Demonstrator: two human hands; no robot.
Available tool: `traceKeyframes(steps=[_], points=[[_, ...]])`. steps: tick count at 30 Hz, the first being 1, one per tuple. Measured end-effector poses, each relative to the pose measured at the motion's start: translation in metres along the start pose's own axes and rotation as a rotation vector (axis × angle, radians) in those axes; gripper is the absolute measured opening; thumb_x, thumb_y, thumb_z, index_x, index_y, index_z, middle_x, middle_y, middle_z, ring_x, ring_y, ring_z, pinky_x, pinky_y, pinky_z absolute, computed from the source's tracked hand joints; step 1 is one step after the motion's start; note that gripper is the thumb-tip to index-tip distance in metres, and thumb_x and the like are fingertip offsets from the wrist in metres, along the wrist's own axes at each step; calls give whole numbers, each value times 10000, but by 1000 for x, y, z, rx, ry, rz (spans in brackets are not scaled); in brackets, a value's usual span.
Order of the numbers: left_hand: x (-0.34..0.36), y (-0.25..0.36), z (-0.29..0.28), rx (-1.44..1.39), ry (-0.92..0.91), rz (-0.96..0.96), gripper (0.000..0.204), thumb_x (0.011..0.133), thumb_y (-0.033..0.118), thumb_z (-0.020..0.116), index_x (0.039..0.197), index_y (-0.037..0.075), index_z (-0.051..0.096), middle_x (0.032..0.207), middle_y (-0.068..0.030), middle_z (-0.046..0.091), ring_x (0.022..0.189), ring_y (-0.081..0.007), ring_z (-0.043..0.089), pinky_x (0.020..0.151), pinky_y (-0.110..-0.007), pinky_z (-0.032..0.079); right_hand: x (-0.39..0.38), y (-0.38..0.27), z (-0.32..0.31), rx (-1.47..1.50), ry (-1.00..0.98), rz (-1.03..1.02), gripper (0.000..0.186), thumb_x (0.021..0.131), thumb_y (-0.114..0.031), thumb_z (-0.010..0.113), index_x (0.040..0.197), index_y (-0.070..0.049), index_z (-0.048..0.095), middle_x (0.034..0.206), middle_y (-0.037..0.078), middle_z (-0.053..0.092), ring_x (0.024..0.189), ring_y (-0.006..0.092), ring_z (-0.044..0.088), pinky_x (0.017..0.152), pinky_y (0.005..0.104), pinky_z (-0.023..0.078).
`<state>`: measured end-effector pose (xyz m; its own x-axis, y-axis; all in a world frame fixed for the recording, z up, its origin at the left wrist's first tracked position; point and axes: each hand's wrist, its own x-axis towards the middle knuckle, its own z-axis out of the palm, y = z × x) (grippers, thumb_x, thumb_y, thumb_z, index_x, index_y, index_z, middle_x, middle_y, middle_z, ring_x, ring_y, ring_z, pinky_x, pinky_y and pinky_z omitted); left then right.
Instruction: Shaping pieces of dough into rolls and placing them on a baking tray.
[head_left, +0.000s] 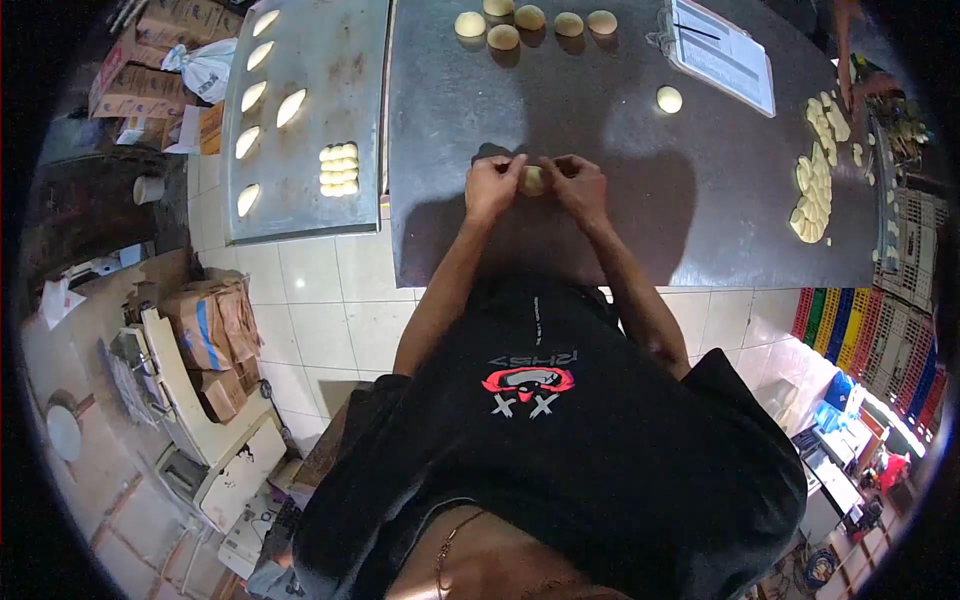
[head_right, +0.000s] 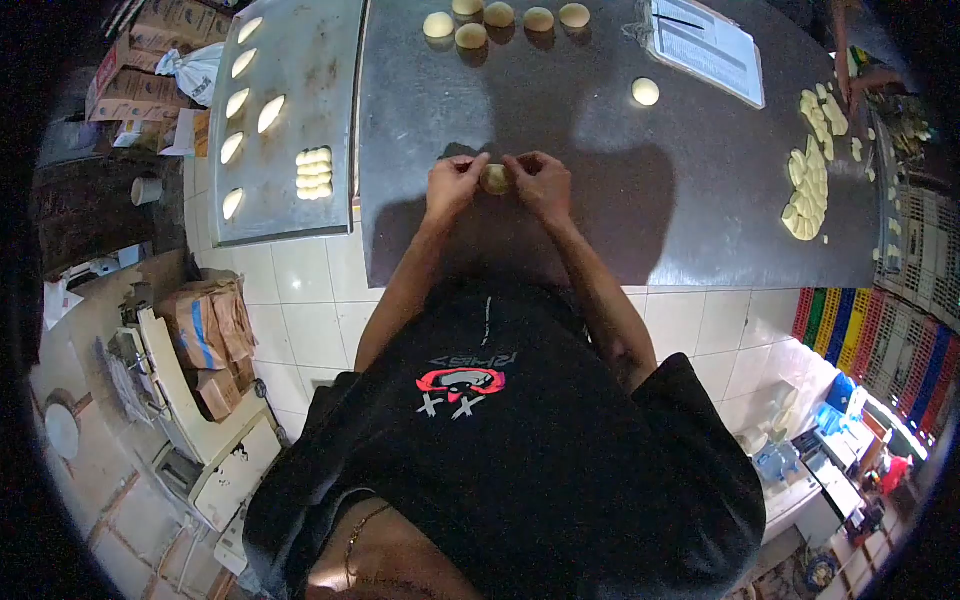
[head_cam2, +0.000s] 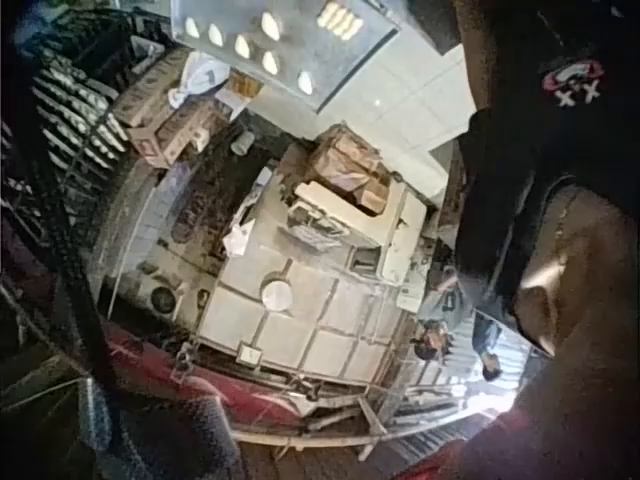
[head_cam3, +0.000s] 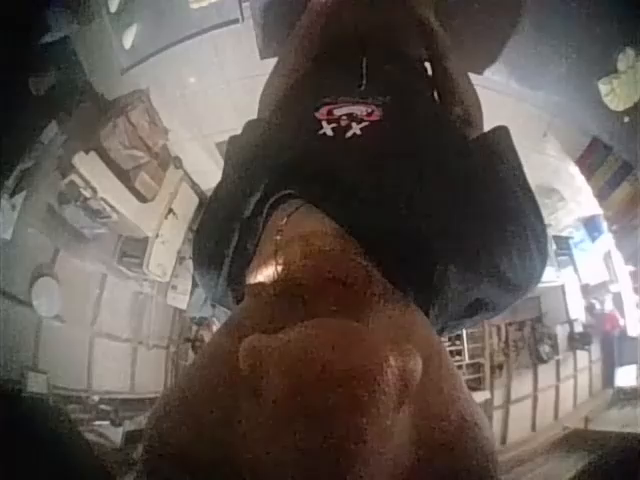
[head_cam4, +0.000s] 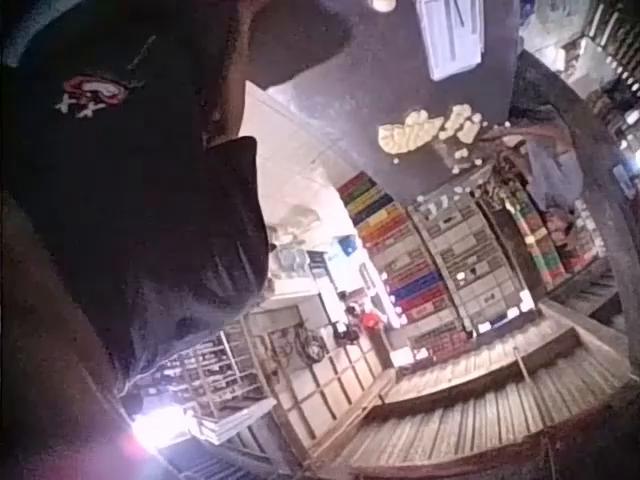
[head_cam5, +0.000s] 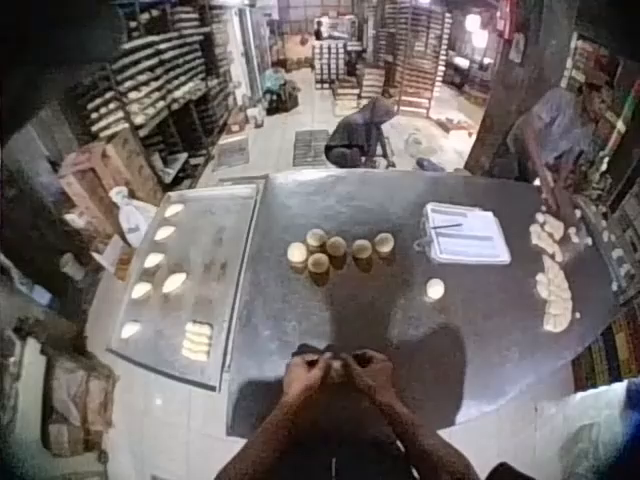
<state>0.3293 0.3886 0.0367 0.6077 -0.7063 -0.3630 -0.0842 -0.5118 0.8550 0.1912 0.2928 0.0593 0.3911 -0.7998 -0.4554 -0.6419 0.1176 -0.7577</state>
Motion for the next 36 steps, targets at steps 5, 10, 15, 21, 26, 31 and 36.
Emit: traceKeyframes(steps=[5, 10, 15, 21, 26, 31, 36], points=[[-1, 7, 21, 442, 272, 170, 379, 797, 403, 802, 876, 44, 710, 803, -126, 710, 702, -295, 696, 630, -384, 531, 15, 27, 14, -178, 191, -174, 314, 863, -308, 744, 1015, -34, 730, 1009, 139, 717, 907, 257, 706, 765, 378, 550], [8, -25, 10, 298, 412, 464, 252, 902, 293, 719, 888, 55, 640, 745, -122, 662, 651, -303, 650, 608, -382, 514, 42, -3, 6, -510, 53, -239, 261, 869, -300, 727, 908, -44, 694, 856, 128, 691, 800, 303, 677, 709, 435, 518], [-14, -44, 4, -171, 457, 584, 205, 1027, 218, 561, 947, 32, 594, 735, -39, 593, 640, -128, 561, 565, -309, 455, 82, -17, 43, -592, 14, -1074, 189, 887, -259, 655, 903, -89, 574, 864, 88, 595, 869, 317, 592, 784, 447, 452], [-83, -81, 15, -359, 503, 191, 176, 1038, 211, 539, 1033, 48, 603, 704, 32, 527, 590, -46, 434, 513, -232, 352, 115, -38, 75, -575, -315, -1914, 180, 839, -209, 677, 810, -138, 515, 810, 19, 516, 865, 225, 500, 820, 364, 376], [-100, -73, 22, -312, 426, 173, 184, 1011, 179, 570, 1105, 29, 621, 848, -46, 627, 660, -90, 544, 574, -253, 437, 95, -42, 104, -675, -377, -1889, 192, 828, -203, 684, 766, -151, 510, 778, 4, 497, 785, 181, 466, 776, 369, 377], [-71, -37, 7, 77, 395, 529, 262, 929, 92, 627, 1185, 36, 629, 1072, -121, 666, 922, -241, 621, 831, -364, 486, 106, -50, 81, -374, -117, -1441, 86, 869, -203, 639, 837, -128, 609, 801, 36, 531, 799, 227, 513, 775, 413, 393], [-41, -25, 1, 291, 205, 578, 361, 829, 47, 690, 1186, 57, 639, 1100, -102, 674, 1054, -305, 585, 946, -425, 425, 106, -8, 50, -540, -36, -1432, 52, 878, -133, 597, 854, -88, 603, 864, 71, 571, 894, 284, 531, 788, 444, 386]])
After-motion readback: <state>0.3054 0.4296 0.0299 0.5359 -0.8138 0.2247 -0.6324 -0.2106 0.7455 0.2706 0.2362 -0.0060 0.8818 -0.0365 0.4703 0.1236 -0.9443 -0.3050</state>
